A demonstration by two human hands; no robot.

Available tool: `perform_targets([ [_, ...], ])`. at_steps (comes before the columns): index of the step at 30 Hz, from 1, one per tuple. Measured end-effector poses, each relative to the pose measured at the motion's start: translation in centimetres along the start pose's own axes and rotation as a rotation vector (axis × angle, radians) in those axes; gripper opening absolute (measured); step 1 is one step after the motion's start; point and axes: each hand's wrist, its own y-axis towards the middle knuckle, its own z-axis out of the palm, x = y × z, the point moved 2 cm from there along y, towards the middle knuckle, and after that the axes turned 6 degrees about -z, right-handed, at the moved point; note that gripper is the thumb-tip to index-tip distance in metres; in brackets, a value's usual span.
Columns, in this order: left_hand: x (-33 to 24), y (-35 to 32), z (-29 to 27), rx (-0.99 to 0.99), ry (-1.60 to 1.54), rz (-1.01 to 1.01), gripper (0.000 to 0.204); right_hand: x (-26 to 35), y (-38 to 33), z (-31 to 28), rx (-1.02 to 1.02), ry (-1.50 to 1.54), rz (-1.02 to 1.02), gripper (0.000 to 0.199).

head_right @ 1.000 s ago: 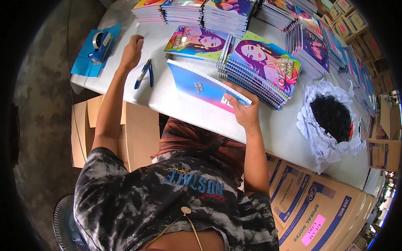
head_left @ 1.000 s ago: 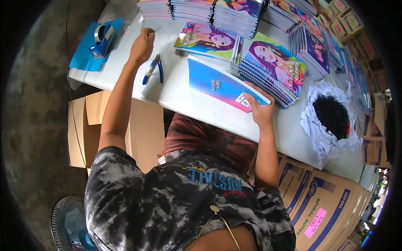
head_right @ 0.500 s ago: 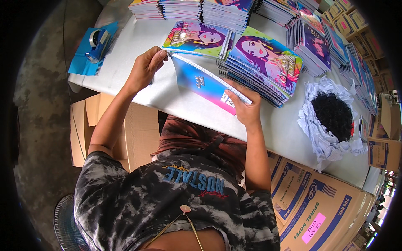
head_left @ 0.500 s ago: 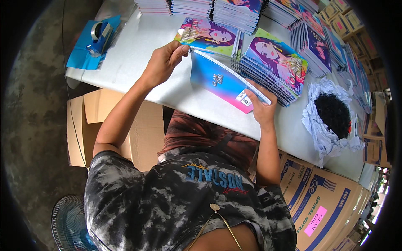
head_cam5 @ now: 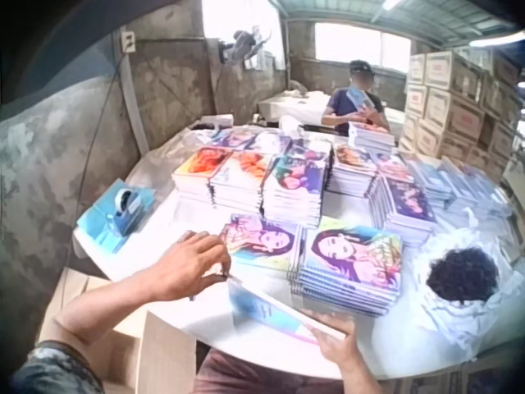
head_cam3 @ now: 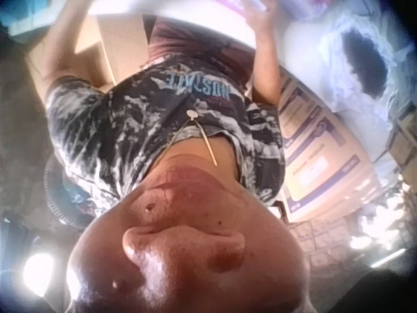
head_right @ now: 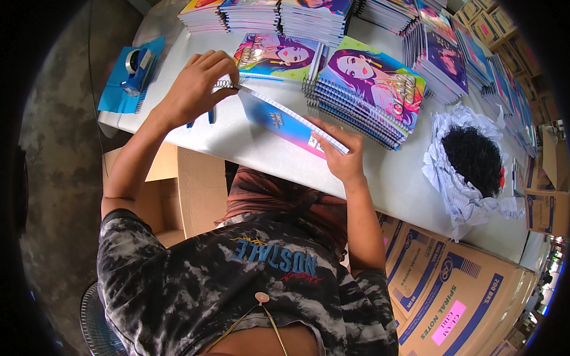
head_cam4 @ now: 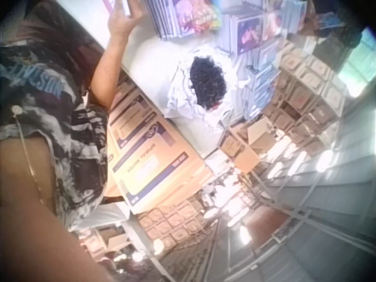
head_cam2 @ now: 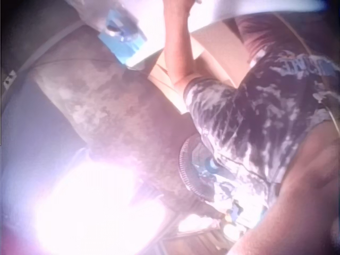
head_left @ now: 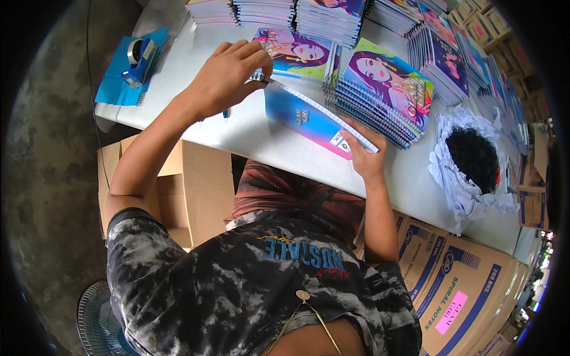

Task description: The person assembles spiral-bound notebooks by inserting metal spiral coils into pre-punched holes on the covers and pages. They repeatedly pick up a notebook, thread the spiral, and place the finished unit onto a growing stack on the table.

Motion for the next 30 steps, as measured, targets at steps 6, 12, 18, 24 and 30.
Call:
perform_targets([
  [6, -1.0, -0.6, 0.4, -0.109, 0.172, -0.019, 0.045, 0.8, -0.4, 0.7, 0.003, -0.099, -0.075, 0.035],
  [12, -1.3, -8.1, 12.2, -0.286, 0.200, 0.103, 0.093, 1.4, -2.2, 1.8, -0.038, -0.121, 0.092, 0.035],
  [18, 2.5, -4.8, 11.1, -0.735, -0.088, -0.213, 0.100, 2.4, -1.9, 3.5, -0.016, -0.128, -0.197, 0.037],
  [24, -0.9, -6.8, 11.1, -0.734, 0.005, 0.077, 0.104, 2.5, -2.0, 3.1, 0.014, -0.190, -0.277, 0.033],
  [30, -2.7, -10.1, 14.2, -0.456, 0.010, 0.401, 0.101, 2.2, -1.5, 3.3, -0.019, -0.136, -0.304, 0.037],
])
